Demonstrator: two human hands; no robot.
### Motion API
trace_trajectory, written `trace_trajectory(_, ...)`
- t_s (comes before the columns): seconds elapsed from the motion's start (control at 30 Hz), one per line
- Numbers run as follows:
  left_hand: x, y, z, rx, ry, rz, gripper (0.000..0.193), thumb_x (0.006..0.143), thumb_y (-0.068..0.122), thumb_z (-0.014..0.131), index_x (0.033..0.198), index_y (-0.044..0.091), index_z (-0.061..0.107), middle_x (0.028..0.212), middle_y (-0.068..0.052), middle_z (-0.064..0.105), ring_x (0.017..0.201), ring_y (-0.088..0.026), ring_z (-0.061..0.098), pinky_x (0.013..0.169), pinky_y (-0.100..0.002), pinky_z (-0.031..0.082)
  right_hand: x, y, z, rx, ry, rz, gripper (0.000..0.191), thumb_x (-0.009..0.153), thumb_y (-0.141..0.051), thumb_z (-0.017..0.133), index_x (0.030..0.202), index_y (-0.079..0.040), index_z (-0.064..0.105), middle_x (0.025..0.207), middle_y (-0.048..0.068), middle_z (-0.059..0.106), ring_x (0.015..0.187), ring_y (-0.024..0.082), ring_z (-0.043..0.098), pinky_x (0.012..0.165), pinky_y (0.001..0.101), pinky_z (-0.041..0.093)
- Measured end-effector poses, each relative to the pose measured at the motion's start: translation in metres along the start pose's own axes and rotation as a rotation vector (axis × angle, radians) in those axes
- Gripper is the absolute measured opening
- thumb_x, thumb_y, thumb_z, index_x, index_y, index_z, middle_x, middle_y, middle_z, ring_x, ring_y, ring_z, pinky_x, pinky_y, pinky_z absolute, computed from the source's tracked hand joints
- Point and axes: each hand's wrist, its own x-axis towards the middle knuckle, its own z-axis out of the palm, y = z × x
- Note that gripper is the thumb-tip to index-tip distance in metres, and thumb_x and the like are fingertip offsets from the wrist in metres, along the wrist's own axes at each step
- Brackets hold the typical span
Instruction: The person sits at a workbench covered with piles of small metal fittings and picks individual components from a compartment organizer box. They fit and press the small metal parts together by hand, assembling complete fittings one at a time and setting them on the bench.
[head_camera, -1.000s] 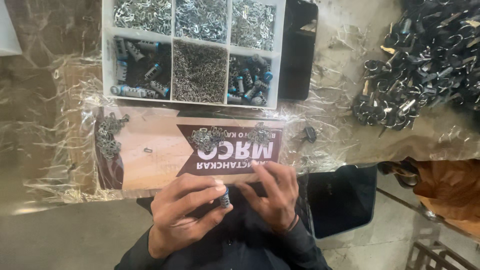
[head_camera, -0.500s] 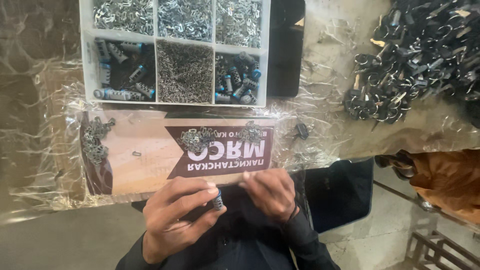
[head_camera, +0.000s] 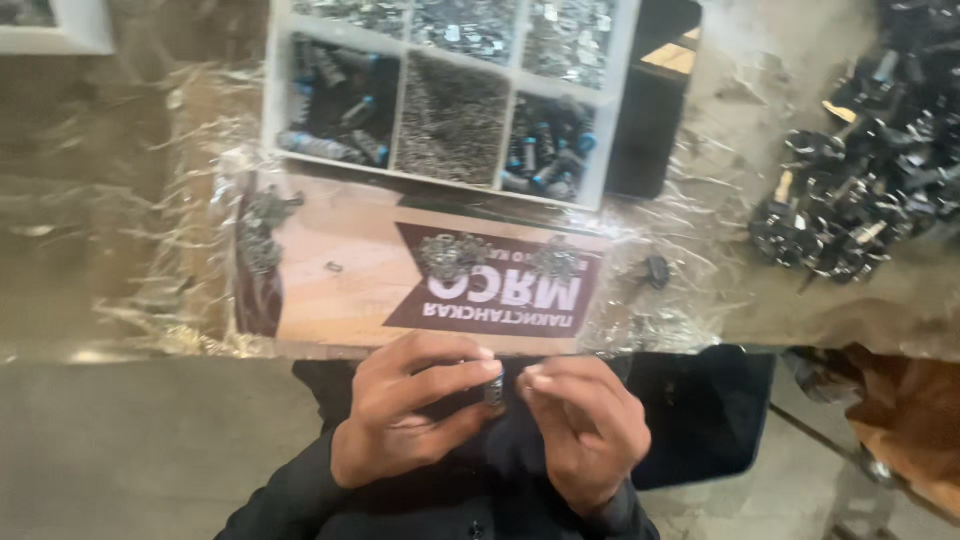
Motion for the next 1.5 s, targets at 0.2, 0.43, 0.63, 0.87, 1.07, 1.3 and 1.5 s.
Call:
trace_trajectory(0.2,-0.004,0.000,-0.005,-0.006,0.024,-0.024,0.042,0.076,0.009,0.092,0.114,0.011,0.074,0.112,-0.005,0.072,0.101,-0.021,0.075,0.083,-0.031,0.061,0.009,0.000,0.010,-0.108,-0.086,-0.229,0.026,0.078,0.013,0.079,0.097,-0.003,0.070,0.099,0.012,0.072,0.091,0.022,0.073,0.082,0.0299,0.058)
trace_trajectory(0.43,-0.007,-0.001,-0.007,-0.003,0.013,-0.025,0.045,0.075,0.009,0.091,0.117,0.011,0.074,0.112,-0.005,0.072,0.102,-0.021,0.075,0.084,-0.031,0.061,0.011,0.008,0.020,-0.121,0.006,-0.343,0.040,0.080,0.012,0.081,0.103,-0.008,0.055,0.094,0.011,0.075,0.084,0.021,0.073,0.078,0.0321,0.058)
trace_trajectory(0.63,-0.007,-0.003,-0.005,0.019,0.020,-0.065,0.046,0.075,0.008,0.091,0.118,0.014,0.075,0.113,-0.004,0.071,0.094,-0.017,0.074,0.079,-0.028,0.060,0.016,0.008,0.020,-0.361,0.031,-0.569,0.041,0.084,0.011,0.082,0.107,-0.005,0.052,0.096,0.014,0.076,0.083,0.023,0.074,0.074,0.0303,0.061)
trace_trajectory(0.87,-0.005,-0.006,-0.004,0.094,0.041,0.030,0.046,0.073,0.010,0.094,0.115,0.014,0.077,0.110,-0.002,0.072,0.089,-0.017,0.071,0.074,-0.030,0.057,0.011,0.018,0.006,0.169,-0.129,0.144,0.039,0.085,0.011,0.076,0.121,0.004,0.062,0.108,0.020,0.076,0.092,0.022,0.077,0.078,0.0333,0.065)
trace_trajectory(1.07,-0.005,-0.006,-0.007,-0.065,0.055,-0.015,0.042,0.077,0.006,0.091,0.114,0.011,0.075,0.113,-0.004,0.072,0.097,-0.019,0.074,0.081,-0.029,0.062,0.017,0.032,-0.004,-0.398,-0.060,-0.131,0.036,0.080,-0.005,0.085,0.112,-0.005,0.068,0.105,0.012,0.072,0.090,0.021,0.073,0.079,0.0307,0.058)
trace_trajectory(1.3,-0.003,-0.008,-0.007,-0.125,0.058,-0.107,0.043,0.076,0.003,0.091,0.116,0.009,0.074,0.114,-0.008,0.072,0.090,-0.016,0.075,0.075,-0.026,0.064,0.021,0.037,-0.015,-0.854,-0.238,-0.389,0.054,0.076,-0.025,0.090,0.123,-0.005,0.072,0.110,0.010,0.061,0.092,0.030,0.063,0.077,0.0416,0.053)
trace_trajectory(1.5,0.000,-0.011,0.000,-0.059,0.022,-0.019,0.043,0.075,0.007,0.092,0.114,0.010,0.075,0.110,-0.005,0.072,0.088,-0.017,0.074,0.074,-0.028,0.060,0.025,0.056,-0.034,-0.607,-0.380,-0.659,0.033,0.085,-0.007,0.080,0.116,-0.009,0.073,0.111,0.009,0.067,0.092,0.026,0.068,0.075,0.0392,0.056)
